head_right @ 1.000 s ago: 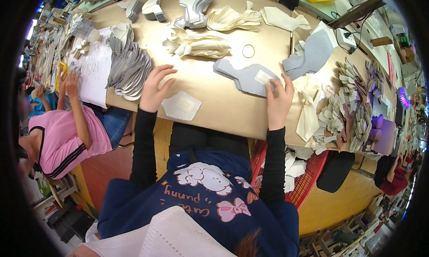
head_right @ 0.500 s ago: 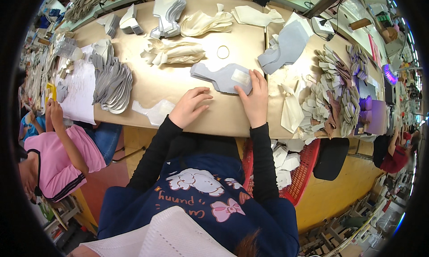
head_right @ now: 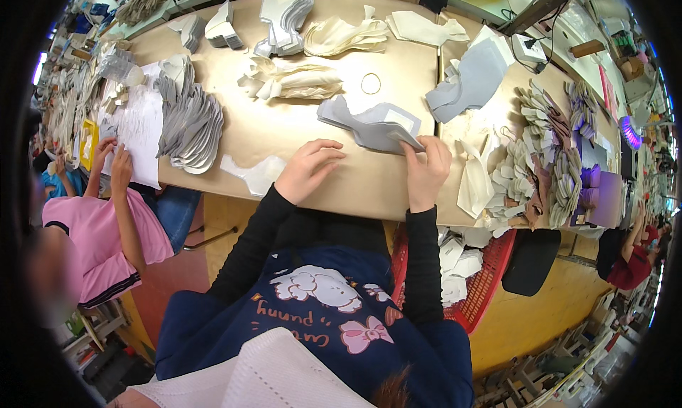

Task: The person repeatedly folds small white fabric pieces, likely mask components, using both hands on a cluttered worktable. They align edges, press folds, and stack finished pieces while occasionally picking up new pieces from nearby piles.

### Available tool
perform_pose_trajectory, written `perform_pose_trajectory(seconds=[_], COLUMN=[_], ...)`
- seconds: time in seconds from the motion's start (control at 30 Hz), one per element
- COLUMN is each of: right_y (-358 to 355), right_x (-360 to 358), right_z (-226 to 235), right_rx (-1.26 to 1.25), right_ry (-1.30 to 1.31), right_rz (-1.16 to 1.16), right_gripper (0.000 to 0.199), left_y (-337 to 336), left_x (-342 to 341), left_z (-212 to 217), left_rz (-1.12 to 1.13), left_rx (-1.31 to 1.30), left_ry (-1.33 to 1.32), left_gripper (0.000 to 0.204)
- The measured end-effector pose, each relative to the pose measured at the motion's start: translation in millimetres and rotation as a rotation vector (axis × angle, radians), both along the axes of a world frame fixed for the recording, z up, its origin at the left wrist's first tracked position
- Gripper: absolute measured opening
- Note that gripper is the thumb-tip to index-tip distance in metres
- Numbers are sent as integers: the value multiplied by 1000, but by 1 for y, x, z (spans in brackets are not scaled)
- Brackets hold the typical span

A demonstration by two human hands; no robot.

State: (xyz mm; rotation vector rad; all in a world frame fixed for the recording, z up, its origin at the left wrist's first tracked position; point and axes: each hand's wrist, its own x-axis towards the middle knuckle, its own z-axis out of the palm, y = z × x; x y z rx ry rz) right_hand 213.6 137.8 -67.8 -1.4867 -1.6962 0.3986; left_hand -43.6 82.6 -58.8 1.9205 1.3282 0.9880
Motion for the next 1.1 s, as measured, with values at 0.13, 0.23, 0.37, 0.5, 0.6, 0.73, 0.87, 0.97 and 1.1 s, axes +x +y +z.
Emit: perform_pose_trajectory(seconds=[0.13,0.23,0.37,0.5,0.6,0.73,0.87,0.97,1.1], right_y=[-5,0,1,-16,-33,-45,-52,-61,-50], right_x=[2,4,6,13,17,17,3,-8,-22], right_z=[-4,-6,-3,13,27,34,28,27,36], right_rx=[98,218,100,-436,-581,-726,-124,-244,-220], right_ry=[53,-87,89,726,968,676,-19,4,-33], right_rz=[-22,-9,13,73,161,148,255,440,557], right_gripper=[32,35,34,38,38,35,26,15,14], left_y=[-3,-5,-8,-11,-19,-28,-31,-33,-7], left_x=[-12,-19,-23,-21,-11,-2,13,20,5], left_z=[2,2,7,21,31,31,13,3,8], left_rz=[53,80,110,144,316,503,67,-118,-85], left_rx=[-70,-104,-160,-253,33,82,13,-134,-114], left_ry=[-37,-25,-70,-134,-200,-254,-6,119,-15], left_gripper=[19,19,19,19,19,20,16,14,18])
